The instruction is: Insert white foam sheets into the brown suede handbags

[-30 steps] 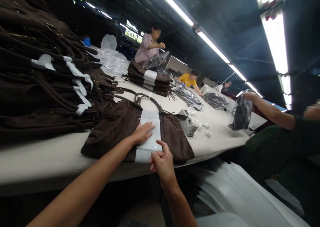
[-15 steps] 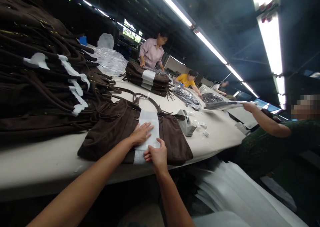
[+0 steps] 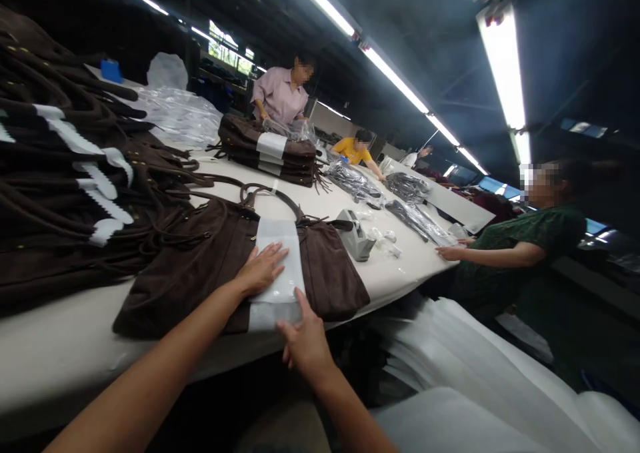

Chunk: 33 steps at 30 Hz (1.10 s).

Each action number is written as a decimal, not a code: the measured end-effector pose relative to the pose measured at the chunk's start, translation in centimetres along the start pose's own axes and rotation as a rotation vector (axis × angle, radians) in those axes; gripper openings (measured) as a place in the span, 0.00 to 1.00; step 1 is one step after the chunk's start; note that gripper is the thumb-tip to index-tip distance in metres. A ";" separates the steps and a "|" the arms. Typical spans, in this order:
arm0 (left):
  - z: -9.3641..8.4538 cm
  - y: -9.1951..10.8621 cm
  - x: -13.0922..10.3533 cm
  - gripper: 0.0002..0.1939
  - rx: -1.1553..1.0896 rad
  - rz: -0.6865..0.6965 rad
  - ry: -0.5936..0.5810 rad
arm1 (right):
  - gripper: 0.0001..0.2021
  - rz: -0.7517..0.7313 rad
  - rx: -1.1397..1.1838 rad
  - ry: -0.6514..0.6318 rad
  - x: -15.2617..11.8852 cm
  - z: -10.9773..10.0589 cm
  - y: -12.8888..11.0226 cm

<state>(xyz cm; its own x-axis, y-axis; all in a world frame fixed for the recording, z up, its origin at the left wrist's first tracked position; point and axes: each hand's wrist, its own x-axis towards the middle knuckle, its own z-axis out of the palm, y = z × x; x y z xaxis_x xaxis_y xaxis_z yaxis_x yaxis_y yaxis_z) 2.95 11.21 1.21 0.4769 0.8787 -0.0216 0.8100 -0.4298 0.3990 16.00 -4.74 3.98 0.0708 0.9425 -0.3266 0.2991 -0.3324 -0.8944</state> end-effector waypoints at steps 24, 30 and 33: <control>2.7 0.2 0.9 0.35 0.453 -0.310 -0.006 | 0.09 -0.006 -0.187 0.389 23.6 -29.7 -3.9; 2.4 0.6 0.9 0.35 0.461 -0.291 -0.022 | 0.09 -0.166 -0.248 0.543 20.7 -30.2 -3.7; 2.7 0.3 1.0 0.35 0.428 -0.284 0.007 | 0.10 -0.208 -0.226 0.512 18.8 -30.0 -2.2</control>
<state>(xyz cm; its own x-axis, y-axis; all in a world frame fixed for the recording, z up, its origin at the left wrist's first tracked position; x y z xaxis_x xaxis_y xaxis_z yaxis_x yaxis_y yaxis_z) 4.56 11.43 -1.18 0.2164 0.9739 -0.0684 0.9752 -0.2190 -0.0328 45.20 14.80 8.99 0.4222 0.9022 0.0877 0.5467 -0.1763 -0.8185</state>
